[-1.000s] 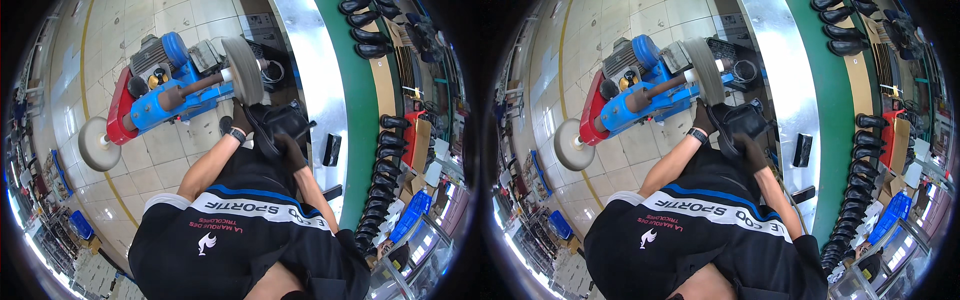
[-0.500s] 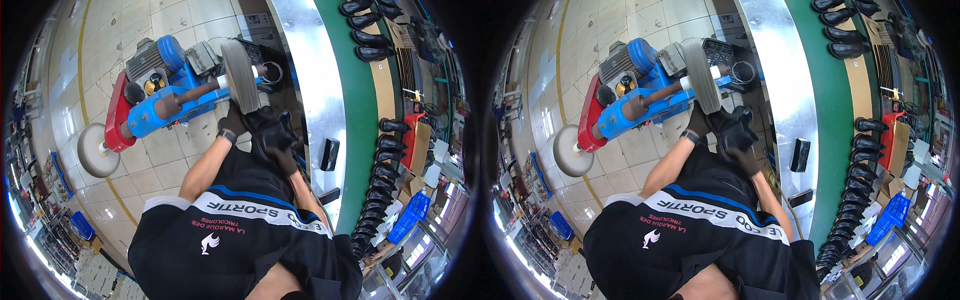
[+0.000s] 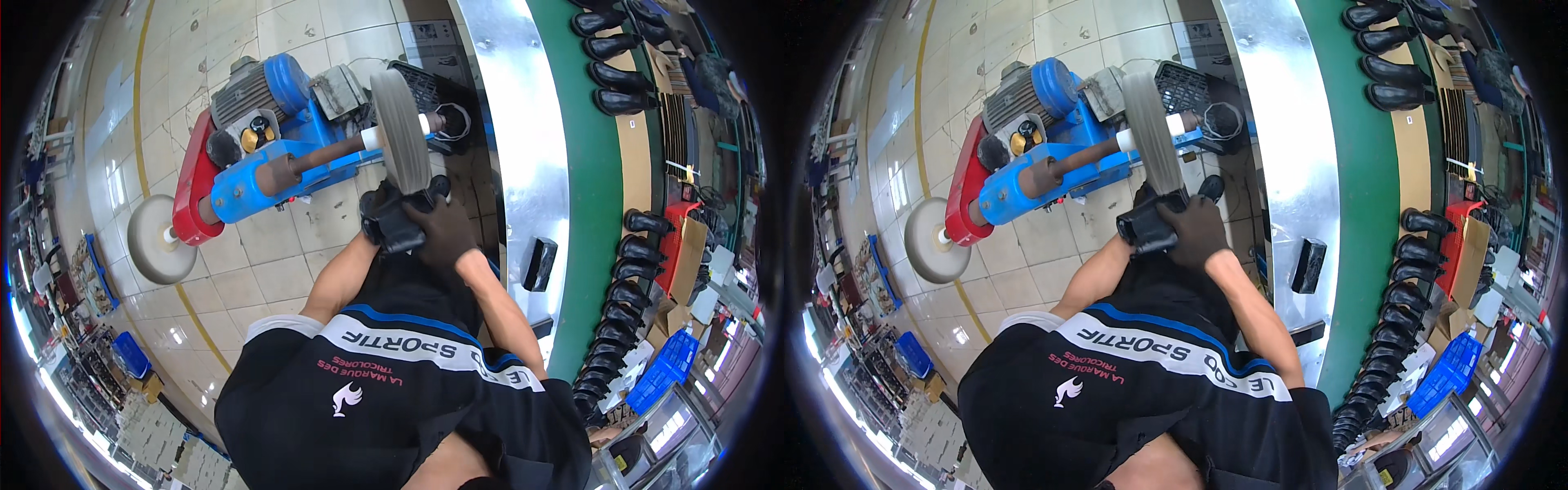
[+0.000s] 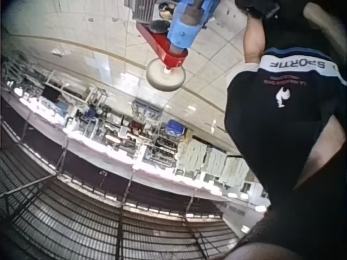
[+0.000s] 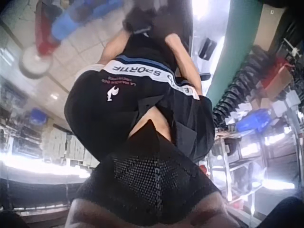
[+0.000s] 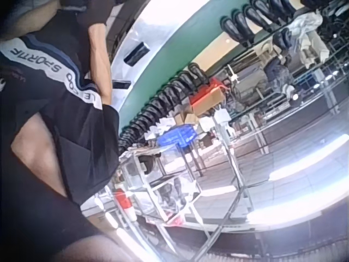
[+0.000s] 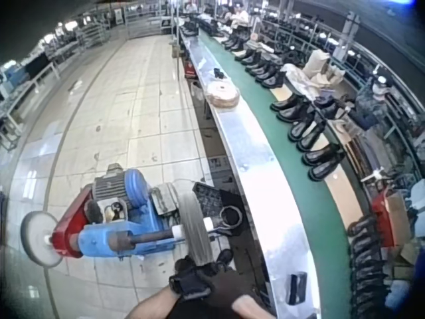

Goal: The person repeatedly picks up black leather boots from a conveyor belt and presses them against a rotating buffing wheel to polish the surface. After polishing each boot, the person places it back onto the moving belt. The process is repeated for multiple boots in a continuous loop.

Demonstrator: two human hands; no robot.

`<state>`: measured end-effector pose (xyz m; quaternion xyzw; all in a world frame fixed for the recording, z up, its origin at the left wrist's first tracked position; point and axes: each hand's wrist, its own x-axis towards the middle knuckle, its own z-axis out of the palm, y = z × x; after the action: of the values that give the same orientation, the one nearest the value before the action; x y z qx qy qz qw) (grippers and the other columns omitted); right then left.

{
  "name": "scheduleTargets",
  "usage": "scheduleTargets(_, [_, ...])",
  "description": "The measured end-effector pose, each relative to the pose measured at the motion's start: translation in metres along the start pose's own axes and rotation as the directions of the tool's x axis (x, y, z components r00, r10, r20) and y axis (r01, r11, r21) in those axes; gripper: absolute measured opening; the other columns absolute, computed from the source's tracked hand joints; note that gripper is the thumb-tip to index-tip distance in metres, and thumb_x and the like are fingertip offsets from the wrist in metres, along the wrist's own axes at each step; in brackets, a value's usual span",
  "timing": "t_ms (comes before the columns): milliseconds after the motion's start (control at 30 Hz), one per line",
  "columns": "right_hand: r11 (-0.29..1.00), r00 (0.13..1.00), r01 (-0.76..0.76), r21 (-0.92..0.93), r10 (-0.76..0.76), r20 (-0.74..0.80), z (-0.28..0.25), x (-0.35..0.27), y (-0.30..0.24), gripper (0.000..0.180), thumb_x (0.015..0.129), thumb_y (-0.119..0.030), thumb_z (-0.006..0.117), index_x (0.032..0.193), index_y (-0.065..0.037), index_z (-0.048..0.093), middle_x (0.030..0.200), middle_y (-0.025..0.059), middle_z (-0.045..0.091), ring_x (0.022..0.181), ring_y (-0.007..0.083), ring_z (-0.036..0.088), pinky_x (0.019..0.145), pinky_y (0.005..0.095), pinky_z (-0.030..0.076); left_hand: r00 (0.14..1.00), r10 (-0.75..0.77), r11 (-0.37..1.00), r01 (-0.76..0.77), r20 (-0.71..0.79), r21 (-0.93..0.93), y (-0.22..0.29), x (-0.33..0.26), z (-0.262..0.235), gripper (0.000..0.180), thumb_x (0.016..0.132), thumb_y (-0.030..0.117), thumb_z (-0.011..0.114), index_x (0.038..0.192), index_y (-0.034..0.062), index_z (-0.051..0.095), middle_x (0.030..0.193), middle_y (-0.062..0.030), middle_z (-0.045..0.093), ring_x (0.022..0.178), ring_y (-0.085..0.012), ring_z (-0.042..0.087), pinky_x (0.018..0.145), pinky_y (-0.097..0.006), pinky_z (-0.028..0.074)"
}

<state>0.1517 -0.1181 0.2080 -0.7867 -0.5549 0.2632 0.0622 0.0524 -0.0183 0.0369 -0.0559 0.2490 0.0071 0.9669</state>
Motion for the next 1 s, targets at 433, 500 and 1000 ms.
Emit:
scheduleTargets(433, [0.743, 0.949, -0.119, 0.658, 0.281, -0.145, -0.025, -0.103, 0.004, 0.067, 0.067, -0.024, 0.076, 0.131, -0.014, 0.06, 0.121, 0.027, 0.058, 0.111, 0.0396, 0.058, 0.096, 0.0432, 0.045, 0.992, 0.123, 0.983, -0.126, -0.026, -0.132, -0.013, -0.024, 0.056, 0.059, 0.101, 0.046, 0.035, 0.136, 0.0001, 0.044, 0.128, -0.0193, 0.057, 0.117, -0.0312, 0.058, 0.1, -0.045, 0.047])
scheduleTargets(500, [0.399, 0.892, -0.209, 0.893, 0.452, 0.006, -0.004, -0.106, 0.013, 0.062, 0.071, -0.021, 0.075, 0.129, -0.01, 0.06, 0.123, 0.0211, 0.059, 0.112, 0.034, 0.059, 0.097, 0.0393, 0.045, 0.979, 0.203, 0.975, -0.199, -0.029, 0.102, -0.006, -0.019, 0.063, 0.055, 0.1, 0.042, 0.036, 0.134, 0.0001, 0.046, 0.122, -0.0194, 0.06, 0.112, -0.0315, 0.06, 0.099, -0.044, 0.048])
scheduleTargets(1000, [-0.632, 0.63, -0.492, 0.599, 0.216, 0.746, 0.108, 0.017, 0.088, 0.046, 0.085, -0.053, 0.064, 0.115, -0.018, 0.063, 0.104, 0.0065, 0.067, 0.097, 0.0274, 0.063, 0.078, 0.0646, 0.05, 0.273, 0.953, -0.131, -0.031, 0.135, 0.991, 0.047, -0.061, -0.006, 0.014, 0.094, 0.009, 0.051, 0.095, 0.0027, 0.063, 0.085, -0.0124, 0.068, 0.081, -0.0233, 0.067, 0.069, -0.035, 0.052])
